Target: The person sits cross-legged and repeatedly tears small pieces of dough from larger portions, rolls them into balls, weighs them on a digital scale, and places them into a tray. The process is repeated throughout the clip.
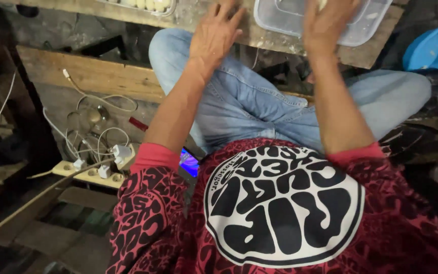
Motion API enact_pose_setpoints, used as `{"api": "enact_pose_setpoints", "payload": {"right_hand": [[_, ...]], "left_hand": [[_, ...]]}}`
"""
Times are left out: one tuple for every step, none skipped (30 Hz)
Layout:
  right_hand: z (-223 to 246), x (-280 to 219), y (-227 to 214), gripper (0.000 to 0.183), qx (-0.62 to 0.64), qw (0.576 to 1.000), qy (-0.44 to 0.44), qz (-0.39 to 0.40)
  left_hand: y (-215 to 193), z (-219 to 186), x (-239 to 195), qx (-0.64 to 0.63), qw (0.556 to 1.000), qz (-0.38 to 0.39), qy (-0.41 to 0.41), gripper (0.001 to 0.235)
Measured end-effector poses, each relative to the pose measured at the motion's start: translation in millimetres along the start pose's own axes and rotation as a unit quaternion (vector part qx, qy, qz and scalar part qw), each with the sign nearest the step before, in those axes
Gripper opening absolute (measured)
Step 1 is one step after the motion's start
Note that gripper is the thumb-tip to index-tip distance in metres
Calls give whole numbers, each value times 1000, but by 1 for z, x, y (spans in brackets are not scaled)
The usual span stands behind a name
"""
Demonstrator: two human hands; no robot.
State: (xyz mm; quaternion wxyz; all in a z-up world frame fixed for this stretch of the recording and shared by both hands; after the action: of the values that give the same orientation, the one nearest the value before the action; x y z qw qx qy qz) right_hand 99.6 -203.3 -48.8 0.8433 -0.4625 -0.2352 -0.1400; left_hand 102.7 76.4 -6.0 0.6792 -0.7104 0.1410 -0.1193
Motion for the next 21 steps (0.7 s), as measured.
{"api": "enact_pose_setpoints", "payload": {"right_hand": [[21,1,-9,45,-17,994,27,100],[41,6,-18,53,-35,979,50,196],[38,5,-23,53,-42,980,46,189],[42,6,-30,41,-21,988,-24,154],[46,6,-37,36,0,988,-95,118],[42,13,-41,36,-8,989,-99,110],[37,21,-47,28,52,993,-81,68],[32,26,-53,22,112,991,-64,28],[9,17,-43,22,105,992,-69,24],[-33,7,-30,24,224,968,116,-16],[-71,-7,-13,27,335,894,293,-50],[-68,-4,-18,27,334,897,286,-52],[-69,-6,-21,30,402,845,340,-97],[-68,-10,-22,33,466,781,391,-140],[-65,-8,-24,33,466,784,385,-141],[-57,-2,-32,34,345,890,287,-77],[-46,3,-38,37,209,961,180,-10],[-36,-5,-38,37,206,962,178,-15],[-17,-9,-33,43,106,988,75,78],[2,-19,-27,49,2,985,-27,169],[8,-24,-35,49,-3,986,-26,167]], "left_hand": [[-1,0,0,-35,999,-3,-8,61],[-4,1,5,-69,997,-10,-15,48],[-6,-1,5,-73,997,-19,-11,48],[-7,0,6,-84,996,-18,-22,40],[-9,0,6,-95,995,-18,-33,31],[-8,-1,8,-97,994,-28,-28,31],[-8,0,10,-95,994,-44,-28,29],[-6,-1,10,-94,993,-58,-30,27],[-9,-3,8,-98,993,-66,-26,27],[-8,-2,10,-103,993,-32,-48,23],[-7,-1,10,-108,992,3,-70,19],[-10,-2,9,-111,991,-5,-70,19],[-14,-4,8,-93,994,-22,-62,19],[-19,-5,7,-73,995,-39,-54,20],[-21,-7,8,-75,995,-46,-55,20],[-25,-11,7,-40,995,-86,-37,36],[-29,-16,6,-5,992,-126,-20,52],[-26,-19,7,-6,991,-131,-18,52],[-25,-25,6,-49,987,-150,28,49],[-23,-31,4,-91,979,-167,75,46],[-20,-36,0,-93,978,-169,79,46]]}}
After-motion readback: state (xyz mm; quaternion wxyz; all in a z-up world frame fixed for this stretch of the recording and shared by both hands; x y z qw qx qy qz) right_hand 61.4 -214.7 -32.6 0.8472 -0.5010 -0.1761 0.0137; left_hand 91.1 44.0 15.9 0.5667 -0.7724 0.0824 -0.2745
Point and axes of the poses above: each hand's wrist, its own x-axis towards the middle knuckle, its own y-axis out of the palm, z = x × y, the point moved 5 cm from there along x, towards the middle knuckle, and after that the axes turned 12 degrees about -y, right-handed, at the moved point
